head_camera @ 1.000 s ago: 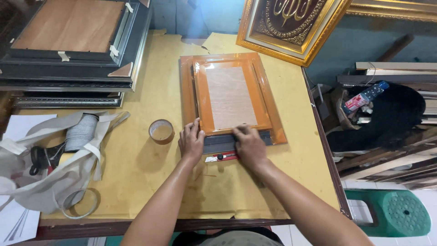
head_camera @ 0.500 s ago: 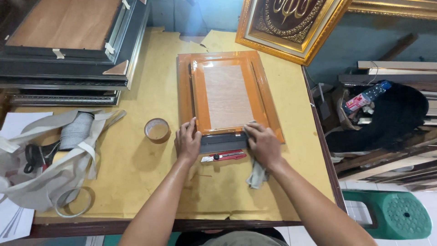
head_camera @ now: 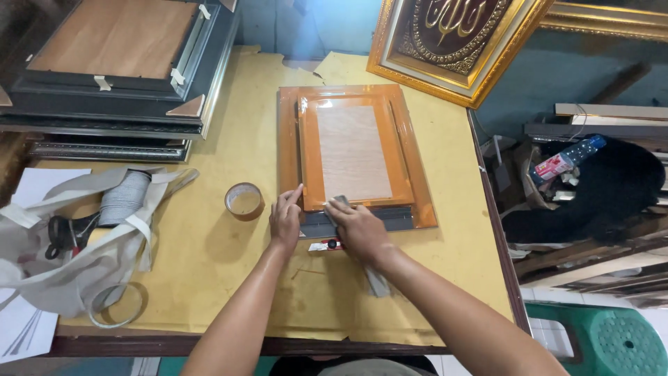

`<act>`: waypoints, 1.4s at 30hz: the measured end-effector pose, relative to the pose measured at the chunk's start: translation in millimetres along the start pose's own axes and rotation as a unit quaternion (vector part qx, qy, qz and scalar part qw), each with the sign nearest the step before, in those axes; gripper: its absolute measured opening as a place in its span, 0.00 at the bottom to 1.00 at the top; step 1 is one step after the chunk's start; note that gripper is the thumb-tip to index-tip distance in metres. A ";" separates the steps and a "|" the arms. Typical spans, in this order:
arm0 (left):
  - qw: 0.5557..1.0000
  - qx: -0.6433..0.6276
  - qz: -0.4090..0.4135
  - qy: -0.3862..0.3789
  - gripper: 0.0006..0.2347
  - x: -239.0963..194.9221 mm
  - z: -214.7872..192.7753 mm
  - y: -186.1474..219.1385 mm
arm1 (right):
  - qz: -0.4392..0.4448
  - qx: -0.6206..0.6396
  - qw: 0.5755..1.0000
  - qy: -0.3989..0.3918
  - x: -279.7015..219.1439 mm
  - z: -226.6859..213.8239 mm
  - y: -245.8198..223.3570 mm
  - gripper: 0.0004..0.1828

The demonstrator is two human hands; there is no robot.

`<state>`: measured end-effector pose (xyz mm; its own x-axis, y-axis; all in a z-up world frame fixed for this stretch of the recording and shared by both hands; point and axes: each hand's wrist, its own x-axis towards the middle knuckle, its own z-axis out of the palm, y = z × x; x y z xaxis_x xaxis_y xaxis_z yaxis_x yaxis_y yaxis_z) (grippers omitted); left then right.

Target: Applying adhesive tape to the back of a picture frame, cutting it to size with a knife, and smoothing it with a cloth.

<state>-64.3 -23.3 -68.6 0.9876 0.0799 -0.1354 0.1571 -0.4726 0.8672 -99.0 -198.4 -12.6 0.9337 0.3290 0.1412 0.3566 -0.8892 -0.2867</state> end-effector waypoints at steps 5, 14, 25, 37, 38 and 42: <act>1.000 0.004 0.011 -0.005 0.24 -4.5 -8.3 7.6 | -0.048 -0.053 0.994 -0.083 33.9 22.4 -40.0 0.29; 0.990 0.137 0.032 0.023 0.21 -20.9 -8.6 36.3 | 0.097 -0.066 0.979 -0.166 11.6 -23.6 -42.3 0.37; 0.973 0.221 0.048 0.046 0.21 -23.6 -0.5 33.0 | 0.229 -0.054 0.967 -0.095 -48.2 -28.0 91.3 0.39; 0.901 0.374 0.201 0.091 0.19 -36.5 -44.0 32.5 | 0.176 -0.082 0.981 -0.019 -86.0 -52.8 59.3 0.18; 0.891 0.399 0.179 0.123 0.19 -38.3 -52.7 29.2 | 0.185 -0.065 0.980 -0.023 -84.5 -59.5 53.6 0.19; 0.888 0.437 0.072 0.126 0.21 -23.4 -70.5 -20.8 | 0.179 -0.027 0.984 -0.005 -72.1 -57.3 49.4 0.19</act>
<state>-91.0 46.5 -49.6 0.9827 0.1045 0.1532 0.0814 -0.9853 0.1499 -150.5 -284.3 17.3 0.9995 -0.0048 0.0304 0.0035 -0.9639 -0.2662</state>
